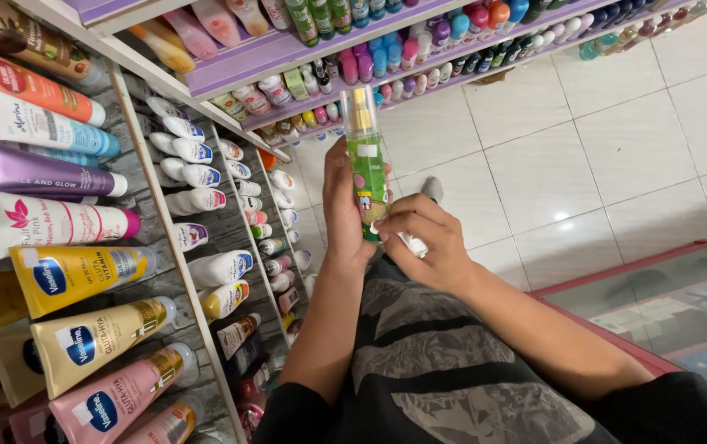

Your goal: Wiping a spray bottle with a tissue to clean it in a store aisle.

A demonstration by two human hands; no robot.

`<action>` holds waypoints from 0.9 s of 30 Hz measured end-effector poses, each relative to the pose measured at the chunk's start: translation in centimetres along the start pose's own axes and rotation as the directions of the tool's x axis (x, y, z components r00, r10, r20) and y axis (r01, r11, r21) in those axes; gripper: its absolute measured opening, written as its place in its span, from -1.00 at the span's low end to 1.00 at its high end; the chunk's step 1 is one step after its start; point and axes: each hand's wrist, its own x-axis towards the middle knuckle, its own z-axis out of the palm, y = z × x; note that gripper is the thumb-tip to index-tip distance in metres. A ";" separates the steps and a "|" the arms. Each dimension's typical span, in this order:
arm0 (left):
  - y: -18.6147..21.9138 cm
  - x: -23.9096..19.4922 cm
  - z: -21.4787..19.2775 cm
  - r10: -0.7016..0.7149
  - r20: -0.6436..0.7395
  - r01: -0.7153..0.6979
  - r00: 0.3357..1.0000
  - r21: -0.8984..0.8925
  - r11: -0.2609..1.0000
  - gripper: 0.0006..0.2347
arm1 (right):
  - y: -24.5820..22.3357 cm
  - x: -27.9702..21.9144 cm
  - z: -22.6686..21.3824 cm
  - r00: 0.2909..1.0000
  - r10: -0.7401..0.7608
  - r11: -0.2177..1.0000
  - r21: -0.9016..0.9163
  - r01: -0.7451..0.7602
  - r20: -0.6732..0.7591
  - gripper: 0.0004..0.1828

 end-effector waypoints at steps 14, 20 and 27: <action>-1.9 0.1 -1.3 -0.057 0.072 0.060 0.996 -0.046 0.997 -0.70 | 1.0 1.4 -0.2 0.998 -0.006 0.999 -0.038 0.004 -0.066 -0.97; -0.5 0.0 -0.4 -0.023 0.041 0.024 0.999 -0.034 0.999 -0.69 | 0.6 -0.3 0.3 1.000 0.001 1.000 0.004 -0.001 -0.015 -0.97; -4.3 0.0 -2.0 -0.088 0.132 0.092 0.987 -0.023 0.996 -0.69 | 3.6 1.1 -1.3 0.988 -0.110 0.994 -0.036 0.107 -0.108 -0.88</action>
